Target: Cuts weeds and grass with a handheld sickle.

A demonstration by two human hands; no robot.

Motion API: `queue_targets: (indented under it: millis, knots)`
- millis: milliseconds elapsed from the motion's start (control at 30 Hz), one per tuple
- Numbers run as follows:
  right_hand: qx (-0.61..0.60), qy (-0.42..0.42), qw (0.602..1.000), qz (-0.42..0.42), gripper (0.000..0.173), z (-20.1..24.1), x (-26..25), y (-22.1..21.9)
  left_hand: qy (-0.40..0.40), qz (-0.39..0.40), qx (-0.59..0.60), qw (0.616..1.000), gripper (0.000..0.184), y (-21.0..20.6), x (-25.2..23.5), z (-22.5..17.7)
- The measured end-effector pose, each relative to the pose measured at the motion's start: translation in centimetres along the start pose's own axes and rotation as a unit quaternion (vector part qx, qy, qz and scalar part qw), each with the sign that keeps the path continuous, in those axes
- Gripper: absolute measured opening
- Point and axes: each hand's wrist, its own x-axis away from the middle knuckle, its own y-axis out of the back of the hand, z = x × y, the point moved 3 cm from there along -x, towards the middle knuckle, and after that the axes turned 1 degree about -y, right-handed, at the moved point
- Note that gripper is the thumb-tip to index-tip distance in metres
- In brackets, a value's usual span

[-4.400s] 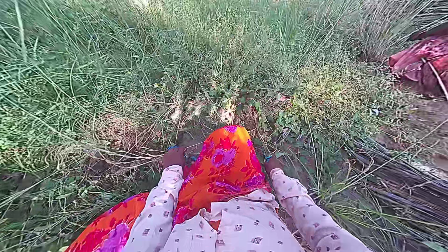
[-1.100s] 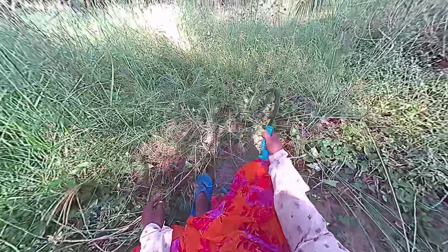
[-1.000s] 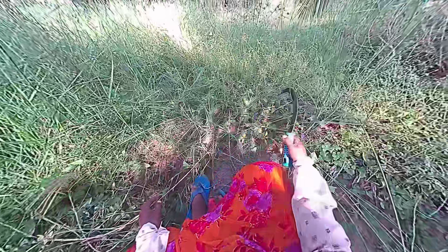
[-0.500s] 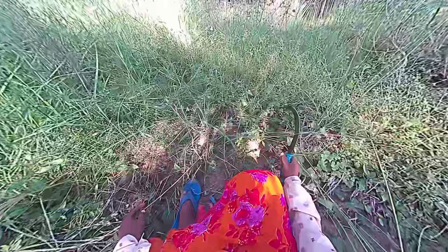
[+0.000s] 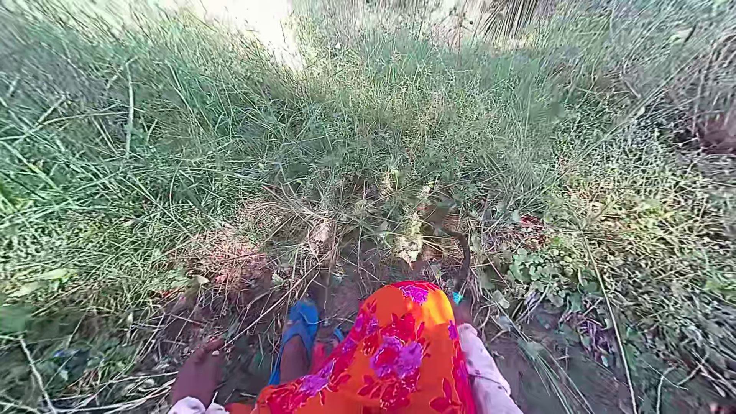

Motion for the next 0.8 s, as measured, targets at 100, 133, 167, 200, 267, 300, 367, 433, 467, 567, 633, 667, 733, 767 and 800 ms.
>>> queue_targets:
  millis: [100,133,167,200,267,300,367,433,467,567,633,667,733,767,800]
  knots:
    - [0.027,0.003,1.000,0.004,0.041,-1.0,-1.7,0.0,-0.010,-0.011,-0.001,1.000,0.038,0.4,-0.6,0.0]
    - [0.013,0.011,1.000,0.000,0.040,-1.0,-1.8,0.0,-0.017,-0.014,-0.007,1.000,0.037,0.0,-0.7,-0.1]
    - [-0.004,0.018,1.000,-0.006,0.040,-1.0,-1.5,0.0,-0.019,-0.012,-0.016,1.000,0.036,-0.3,-0.5,-0.2]
    - [-0.013,0.024,1.000,-0.012,0.040,-0.8,-1.3,-0.1,-0.017,-0.010,-0.020,1.000,0.036,-0.4,-0.3,-0.4]
    - [0.007,0.027,0.999,-0.019,0.042,0.0,-1.4,0.0,-0.002,-0.006,-0.032,0.999,0.036,-0.4,0.5,-0.8]
    - [0.024,0.024,0.999,-0.018,0.044,0.5,-1.6,0.0,0.002,-0.004,-0.034,0.999,0.036,-0.2,0.9,-0.8]
    - [0.030,0.015,0.999,-0.016,0.049,1.7,-2.0,0.0,0.005,-0.001,-0.032,0.999,0.037,0.4,1.2,-0.7]
    - [0.011,0.027,0.999,-0.039,0.048,2.7,-1.7,0.5,0.010,0.003,-0.027,1.000,0.039,1.0,1.0,-0.2]
    - [-0.003,0.059,0.996,-0.070,0.046,3.2,-1.3,1.1,0.015,0.002,-0.032,0.999,0.039,1.2,0.8,0.1]
    - [-0.035,0.236,0.952,-0.191,0.039,5.9,0.2,5.1,0.015,-0.005,-0.043,0.999,0.039,0.7,0.3,0.4]
    - [-0.030,0.309,0.923,-0.226,0.042,9.1,2.0,8.7,-0.011,-0.010,-0.041,0.999,0.037,0.1,-0.3,1.0]
    - [-0.047,0.349,0.902,-0.248,0.043,10.6,2.6,10.1,-0.019,-0.007,-0.042,0.999,0.036,-0.1,-0.5,0.9]
    - [-0.101,0.413,0.864,-0.270,0.040,12.9,2.9,12.3,-0.026,0.001,-0.050,0.998,0.035,-0.3,-0.7,0.9]
    - [-0.131,0.437,0.846,-0.276,0.038,13.8,2.8,12.8,-0.027,0.005,-0.050,0.998,0.034,-0.3,-0.7,0.9]
    - [-0.160,0.452,0.832,-0.279,0.037,14.4,2.5,12.8,-0.026,0.008,-0.046,0.999,0.034,-0.3,-0.7,0.9]
